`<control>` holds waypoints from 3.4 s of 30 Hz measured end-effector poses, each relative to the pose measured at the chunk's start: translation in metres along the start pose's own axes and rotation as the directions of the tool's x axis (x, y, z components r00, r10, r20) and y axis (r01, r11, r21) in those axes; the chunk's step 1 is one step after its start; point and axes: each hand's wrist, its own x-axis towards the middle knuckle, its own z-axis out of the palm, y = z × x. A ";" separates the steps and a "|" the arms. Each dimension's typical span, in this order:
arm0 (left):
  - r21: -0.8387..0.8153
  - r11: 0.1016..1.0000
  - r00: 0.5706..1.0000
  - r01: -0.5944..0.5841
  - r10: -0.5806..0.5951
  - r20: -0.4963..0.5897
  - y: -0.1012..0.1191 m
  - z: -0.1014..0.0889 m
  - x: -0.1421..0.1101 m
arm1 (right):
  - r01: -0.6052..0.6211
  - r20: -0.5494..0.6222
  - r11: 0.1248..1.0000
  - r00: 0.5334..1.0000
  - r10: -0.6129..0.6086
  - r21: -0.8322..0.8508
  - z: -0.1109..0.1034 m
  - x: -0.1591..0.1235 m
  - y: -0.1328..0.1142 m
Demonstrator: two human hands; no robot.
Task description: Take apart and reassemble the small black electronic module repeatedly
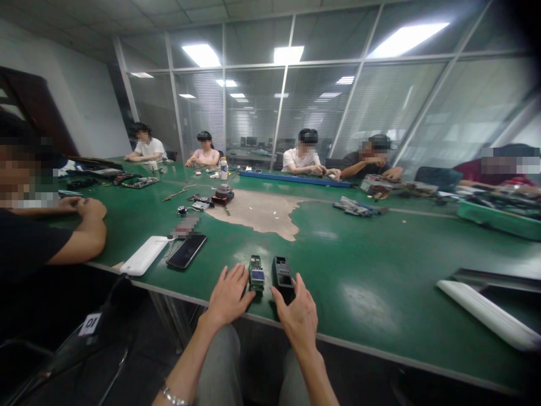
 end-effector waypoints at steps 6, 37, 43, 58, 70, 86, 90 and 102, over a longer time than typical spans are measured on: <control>0.001 1.000 1.000 -0.001 0.001 -0.008 -0.002 0.002 0.000 | -0.003 0.030 1.000 1.000 0.003 -0.014 0.001 0.005 -0.003; -0.032 0.999 1.000 0.022 -0.022 0.011 0.000 -0.004 -0.002 | 0.082 0.096 0.989 0.991 -0.095 0.126 0.014 -0.002 -0.068; -0.056 0.998 0.999 0.025 -0.023 0.030 -0.001 -0.005 -0.002 | 0.090 0.109 0.987 0.989 -0.104 0.130 0.017 -0.012 -0.063; -0.051 0.998 0.999 0.028 -0.027 0.020 -0.003 -0.003 -0.001 | 0.089 0.138 0.980 0.984 -0.114 0.178 0.023 -0.007 -0.057; -0.049 0.999 1.000 -0.003 0.004 0.027 -0.002 -0.004 0.000 | -0.008 0.084 0.930 0.996 -0.024 0.367 0.006 0.013 -0.073; 0.004 1.000 1.000 0.011 -0.011 -0.002 -0.003 0.005 -0.001 | 0.019 -0.064 0.989 0.998 -0.010 0.148 0.004 0.007 0.003; 0.006 1.000 1.000 0.014 -0.014 0.009 -0.001 0.004 -0.001 | 0.034 -0.066 0.996 0.997 -0.028 0.088 0.004 0.001 0.003; 0.004 1.000 0.999 0.029 -0.030 0.022 0.006 -0.002 -0.003 | 0.026 -0.030 1.000 0.999 -0.026 0.011 0.000 -0.005 0.005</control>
